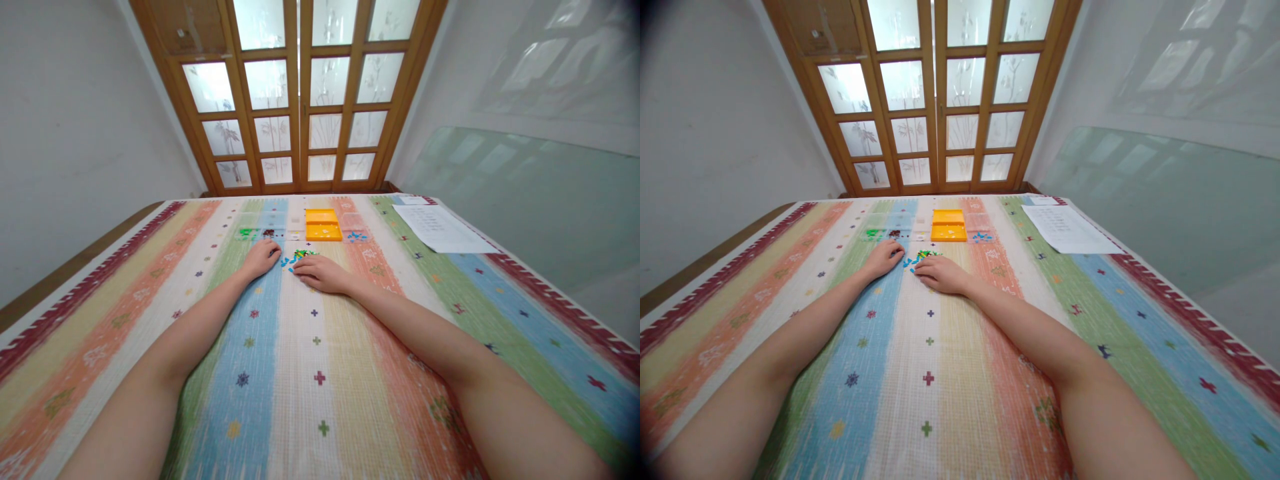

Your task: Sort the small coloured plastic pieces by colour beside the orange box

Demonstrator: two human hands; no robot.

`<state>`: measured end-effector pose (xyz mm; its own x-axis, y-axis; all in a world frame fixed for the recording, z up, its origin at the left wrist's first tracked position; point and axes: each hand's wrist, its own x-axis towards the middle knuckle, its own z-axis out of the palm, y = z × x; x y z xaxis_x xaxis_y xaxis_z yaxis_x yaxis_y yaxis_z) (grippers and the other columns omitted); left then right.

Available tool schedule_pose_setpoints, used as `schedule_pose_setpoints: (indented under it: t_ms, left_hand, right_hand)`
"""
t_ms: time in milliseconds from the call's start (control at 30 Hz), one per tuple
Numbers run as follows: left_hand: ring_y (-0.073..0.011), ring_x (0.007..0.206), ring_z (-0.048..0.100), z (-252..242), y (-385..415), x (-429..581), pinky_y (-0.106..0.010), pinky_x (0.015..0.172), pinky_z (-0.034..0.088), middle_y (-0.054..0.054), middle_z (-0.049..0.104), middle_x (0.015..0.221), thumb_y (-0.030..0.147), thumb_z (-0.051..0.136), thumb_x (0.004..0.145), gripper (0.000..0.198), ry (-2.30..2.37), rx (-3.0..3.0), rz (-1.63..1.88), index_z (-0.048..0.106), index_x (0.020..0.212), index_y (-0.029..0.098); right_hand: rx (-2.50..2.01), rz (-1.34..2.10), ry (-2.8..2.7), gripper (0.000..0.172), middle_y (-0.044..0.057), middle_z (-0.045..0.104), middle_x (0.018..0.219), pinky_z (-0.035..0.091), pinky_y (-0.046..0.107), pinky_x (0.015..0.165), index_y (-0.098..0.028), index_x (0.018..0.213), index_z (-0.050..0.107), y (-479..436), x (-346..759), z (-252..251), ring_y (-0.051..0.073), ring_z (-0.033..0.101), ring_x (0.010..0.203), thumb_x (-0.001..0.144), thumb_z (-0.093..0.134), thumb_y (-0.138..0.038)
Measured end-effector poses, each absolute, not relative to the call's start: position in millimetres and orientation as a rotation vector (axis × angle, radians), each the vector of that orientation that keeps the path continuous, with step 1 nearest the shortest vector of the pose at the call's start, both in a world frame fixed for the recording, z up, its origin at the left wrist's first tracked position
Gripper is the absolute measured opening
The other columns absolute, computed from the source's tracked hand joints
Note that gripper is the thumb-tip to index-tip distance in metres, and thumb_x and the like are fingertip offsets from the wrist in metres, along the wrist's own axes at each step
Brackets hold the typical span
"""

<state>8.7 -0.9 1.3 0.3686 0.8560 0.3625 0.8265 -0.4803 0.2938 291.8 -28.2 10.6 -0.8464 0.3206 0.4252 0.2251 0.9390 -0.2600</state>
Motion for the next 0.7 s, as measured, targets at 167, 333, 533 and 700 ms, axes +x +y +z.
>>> schedule_pose_setpoints:
  t_ms: [167,333,533,700]
  left_hand:
    - [-0.0258,0.102,0.062,2.5,-2.2,9.5,-0.041,0.098,0.049,-0.008,0.069,0.1,0.034,0.053,0.101,0.024,1.576,2.522,0.731,0.074,0.098,0.022]
    - [-0.0256,0.101,0.062,0.8,-1.3,9.0,-0.041,0.099,0.049,-0.008,0.069,0.1,0.033,0.054,0.1,0.023,1.562,2.52,0.751,0.074,0.098,0.022]
    - [-0.0258,0.1,0.062,0.6,-1.5,9.5,-0.041,0.097,0.049,-0.009,0.069,0.1,0.033,0.053,0.101,0.025,1.545,2.527,0.756,0.074,0.097,0.021]
    - [-0.0257,0.1,0.063,2.0,-2.0,10.1,-0.041,0.097,0.05,-0.008,0.069,0.1,0.031,0.055,0.1,0.023,1.547,2.52,0.752,0.075,0.097,0.021]
  right_hand:
    - [-0.394,0.295,-2.616,0.032,0.012,0.073,0.132,0.05,0.048,0.112,-0.023,0.131,0.075,-28.8,291.8,11.6,0.025,0.066,0.126,0.104,0.057,-0.024]
    - [-0.391,0.293,-2.615,0.031,0.011,0.074,0.132,0.05,0.047,0.112,-0.023,0.13,0.075,-29.0,291.8,11.6,0.024,0.066,0.125,0.105,0.057,-0.024]
    - [-0.401,0.285,-2.617,0.03,0.01,0.074,0.131,0.05,0.046,0.112,-0.023,0.13,0.075,-28.7,291.9,10.6,0.023,0.066,0.125,0.105,0.057,-0.024]
    - [-0.411,0.294,-2.614,0.03,0.009,0.074,0.131,0.049,0.046,0.112,-0.024,0.13,0.074,-27.9,291.7,9.5,0.023,0.065,0.126,0.104,0.058,-0.024]
